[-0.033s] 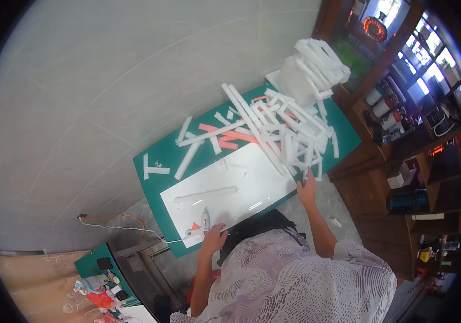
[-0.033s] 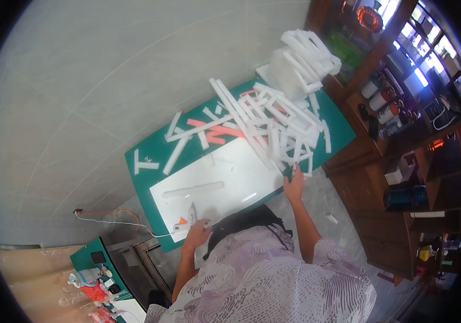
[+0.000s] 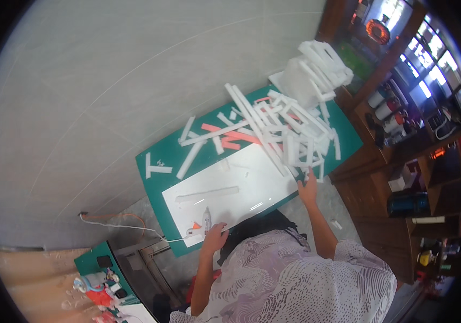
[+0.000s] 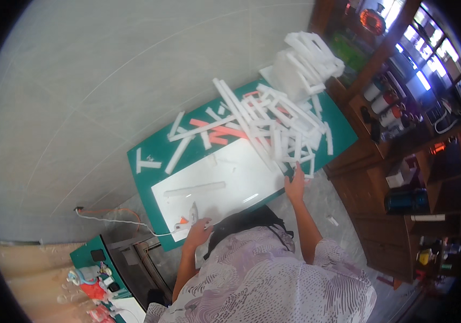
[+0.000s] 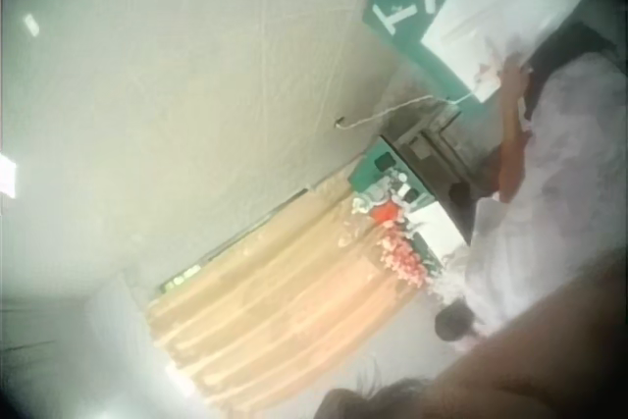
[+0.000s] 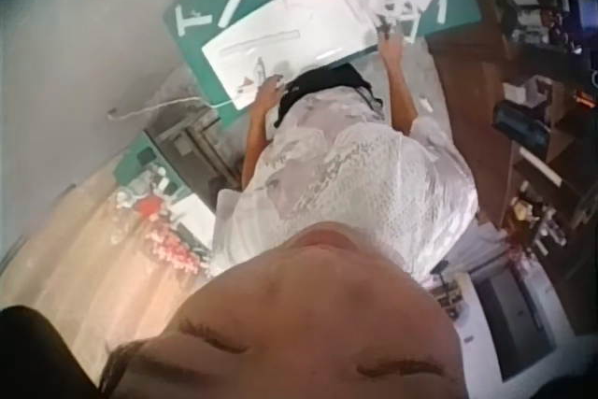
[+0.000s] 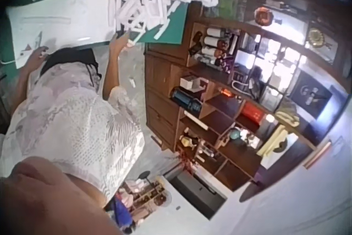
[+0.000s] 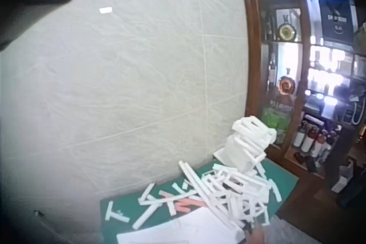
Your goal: The person assembles foam pieces together by applying hot glue with a glue gun and pressing the foam parts together on the table.
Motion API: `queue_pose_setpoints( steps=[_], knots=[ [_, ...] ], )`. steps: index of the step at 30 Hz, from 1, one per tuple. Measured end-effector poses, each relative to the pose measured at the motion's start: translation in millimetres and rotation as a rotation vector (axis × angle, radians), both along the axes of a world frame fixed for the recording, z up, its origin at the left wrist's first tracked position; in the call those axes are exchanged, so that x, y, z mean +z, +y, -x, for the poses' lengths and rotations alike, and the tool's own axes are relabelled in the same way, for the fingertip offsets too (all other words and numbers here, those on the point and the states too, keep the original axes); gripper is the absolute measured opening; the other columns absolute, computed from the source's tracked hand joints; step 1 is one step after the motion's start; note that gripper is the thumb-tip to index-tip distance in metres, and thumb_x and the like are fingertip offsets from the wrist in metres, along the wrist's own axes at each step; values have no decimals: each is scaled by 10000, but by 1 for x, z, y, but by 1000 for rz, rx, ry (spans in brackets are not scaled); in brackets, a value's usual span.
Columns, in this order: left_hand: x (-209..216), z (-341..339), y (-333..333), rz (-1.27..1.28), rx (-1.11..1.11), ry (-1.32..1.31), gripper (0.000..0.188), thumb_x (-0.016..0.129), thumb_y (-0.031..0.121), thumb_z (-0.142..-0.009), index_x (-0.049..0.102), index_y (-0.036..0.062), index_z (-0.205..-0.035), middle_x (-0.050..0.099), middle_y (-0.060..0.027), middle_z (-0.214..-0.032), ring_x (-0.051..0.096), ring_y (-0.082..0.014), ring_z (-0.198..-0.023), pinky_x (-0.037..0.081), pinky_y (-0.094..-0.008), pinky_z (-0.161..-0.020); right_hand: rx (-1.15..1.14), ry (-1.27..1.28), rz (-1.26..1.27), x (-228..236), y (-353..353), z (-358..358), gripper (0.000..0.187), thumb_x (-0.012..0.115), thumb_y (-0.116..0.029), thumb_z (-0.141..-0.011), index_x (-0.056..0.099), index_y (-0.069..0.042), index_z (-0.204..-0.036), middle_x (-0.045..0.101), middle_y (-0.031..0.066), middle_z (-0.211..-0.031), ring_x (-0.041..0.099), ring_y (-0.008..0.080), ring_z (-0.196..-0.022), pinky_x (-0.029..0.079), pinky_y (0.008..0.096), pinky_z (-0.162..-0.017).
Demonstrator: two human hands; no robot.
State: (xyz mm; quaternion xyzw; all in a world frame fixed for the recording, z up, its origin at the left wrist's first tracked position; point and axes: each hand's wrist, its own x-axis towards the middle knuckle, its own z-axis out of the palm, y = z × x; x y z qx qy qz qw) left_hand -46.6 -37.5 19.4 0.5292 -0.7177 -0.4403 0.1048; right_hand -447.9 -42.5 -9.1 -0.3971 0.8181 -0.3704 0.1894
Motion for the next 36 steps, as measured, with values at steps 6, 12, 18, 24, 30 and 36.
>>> queue_pose_setpoints(
  steps=[6, 12, 18, 24, 30, 36],
  knots=[
    [-10, 20, 0, 119, 0, -26, 331, 571, 213, -831, 556, 42, -1114, 584, -177, -1084, 545, -341, -1036, 430, -408, -890, 245, 144, 230, 2, -41, 37, 500, 593, -80, -810, 448, 0, -1282, 484, 184, -1229, 504, 304, -1089, 449, 371, -891],
    [-1, 33, 32, 92, 277, -114, 321, 555, 206, -817, 522, 46, -1094, 560, -178, -1027, 555, -360, -964, 448, -448, -821, 464, 153, 6, 17, -77, 35, 494, 535, -43, -811, 441, -45, -1296, 588, 146, -865, 583, 250, -741, 466, 359, -641],
    [-12, 65, 109, 67, 639, -164, 284, 548, 203, -810, 545, 29, -1034, 570, -191, -993, 556, -367, -937, 450, -457, -800, 932, 88, 34, 42, -104, -18, 428, 525, -49, -829, 482, -49, -1255, 550, 91, -660, 525, 201, -550, 440, 334, -552],
    [-3, 146, 171, 46, 941, 89, 284, 530, 227, -868, 543, 11, -1053, 582, -191, -1018, 573, -318, -952, 449, -386, -834, 1447, -63, -110, 23, -99, -67, 350, 523, -66, -849, 528, -38, -1198, 584, 79, -732, 555, 152, -625, 456, 294, -596],
    [36, 244, 210, -17, 1656, 1068, 547, 333, 523, -952, 409, 110, -1302, 527, -69, -1227, 558, -229, -1029, 433, -387, -874, 2143, -358, -182, 57, 0, -136, 404, 561, -146, -851, 506, -12, -1229, 550, 174, -1170, 509, 305, -1118, 416, 386, -911],
    [63, 272, 229, 426, 1707, 1699, 560, 247, 507, -971, 344, 112, -1356, 474, -42, -1274, 464, -174, -1172, 366, -370, -982, 2676, -505, 55, 106, 116, -168, 410, 467, -297, -903, 525, -21, -1200, 554, 176, -1154, 469, 326, -1135, 329, 408, -988]
  ],
)
